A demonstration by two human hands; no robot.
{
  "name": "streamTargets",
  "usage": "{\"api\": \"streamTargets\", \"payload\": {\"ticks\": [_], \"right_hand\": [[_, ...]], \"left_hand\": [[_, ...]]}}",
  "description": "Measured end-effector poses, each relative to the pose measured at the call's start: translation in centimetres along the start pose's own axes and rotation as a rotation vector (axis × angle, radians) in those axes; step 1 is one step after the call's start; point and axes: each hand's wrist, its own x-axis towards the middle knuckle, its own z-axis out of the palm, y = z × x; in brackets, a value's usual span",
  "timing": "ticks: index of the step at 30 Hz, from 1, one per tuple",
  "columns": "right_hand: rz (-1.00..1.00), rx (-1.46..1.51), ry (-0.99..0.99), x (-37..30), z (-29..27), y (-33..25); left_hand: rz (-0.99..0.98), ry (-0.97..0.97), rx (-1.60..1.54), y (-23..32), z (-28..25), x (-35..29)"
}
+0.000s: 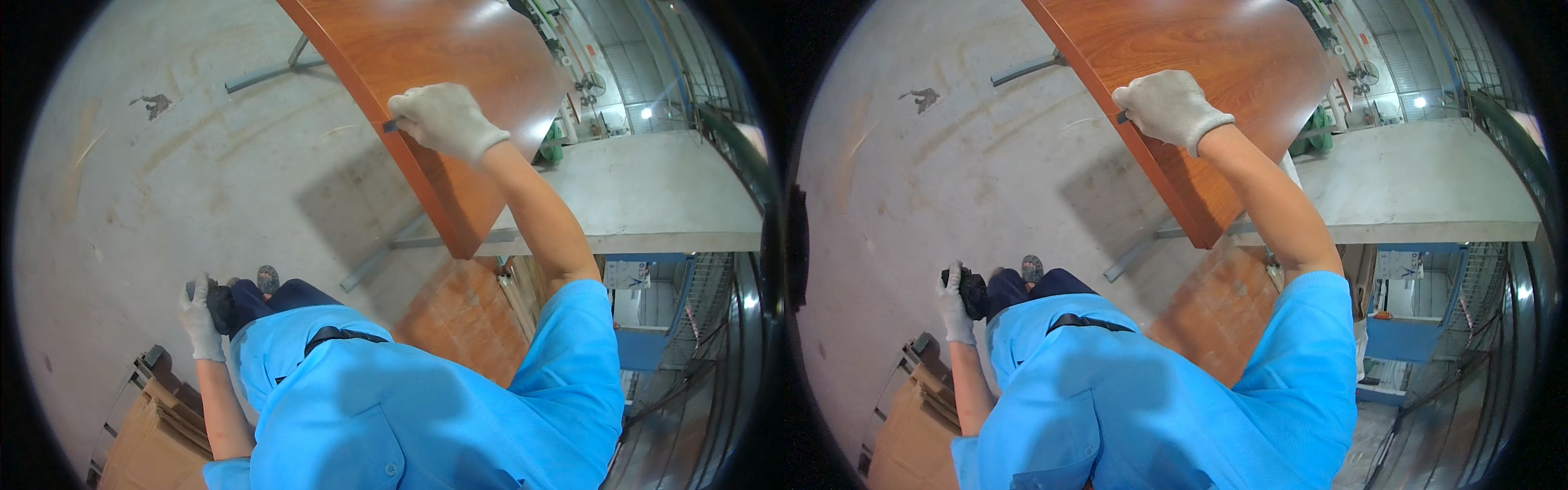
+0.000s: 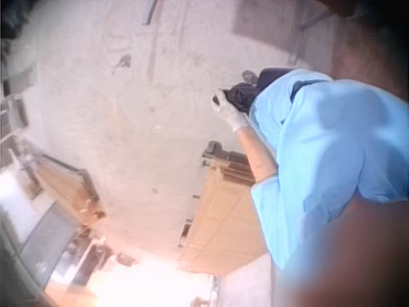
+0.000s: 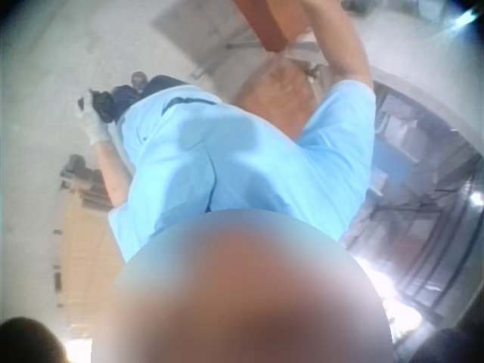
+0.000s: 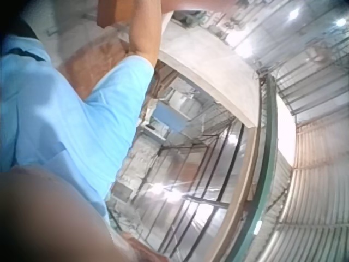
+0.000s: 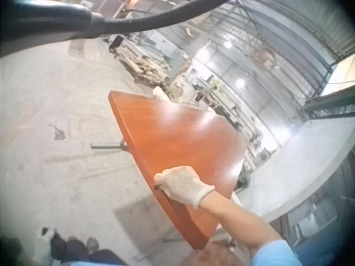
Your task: The person uses a small black pad to rub and polish the surface and edges of a large wooden tabletop. The person moves around the table, repeatedly wiping different sections of the top and sides.
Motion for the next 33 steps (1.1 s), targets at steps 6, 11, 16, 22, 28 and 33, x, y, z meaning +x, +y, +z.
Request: {"api": "streamTargets", "payload": {"ticks": [6,11,16,22,28,33], "right_hand": [[-0.017,-0.079,-0.127,-1.3,0.4,-0.8],[0.068,-0.057,-0.229,-2.9,0.2,-1.4],[0.018,-0.032,-0.161,-4.6,0.2,-1.6],[-0.015,-0.058,-0.147,-6.5,0.4,-1.6],[-0.045,-0.099,-0.108,-8.3,0.8,-1.9],[-0.066,-0.119,-0.091,-9.7,1.4,-2.1]], "left_hand": [[-0.031,-0.032,0.055,0.2,-2.0,0.1],[-0.011,0.037,0.048,0.7,-3.6,-0.4],[-0.045,0.0,0.04,0.4,-3.5,-1.6],[0.004,0.098,-0.003,-2.2,-1.3,-4.1],[0.021,0.088,0.041,-5.6,0.3,-6.7],[0.01,0.148,-0.02,-7.9,0.8,-8.6]]}}
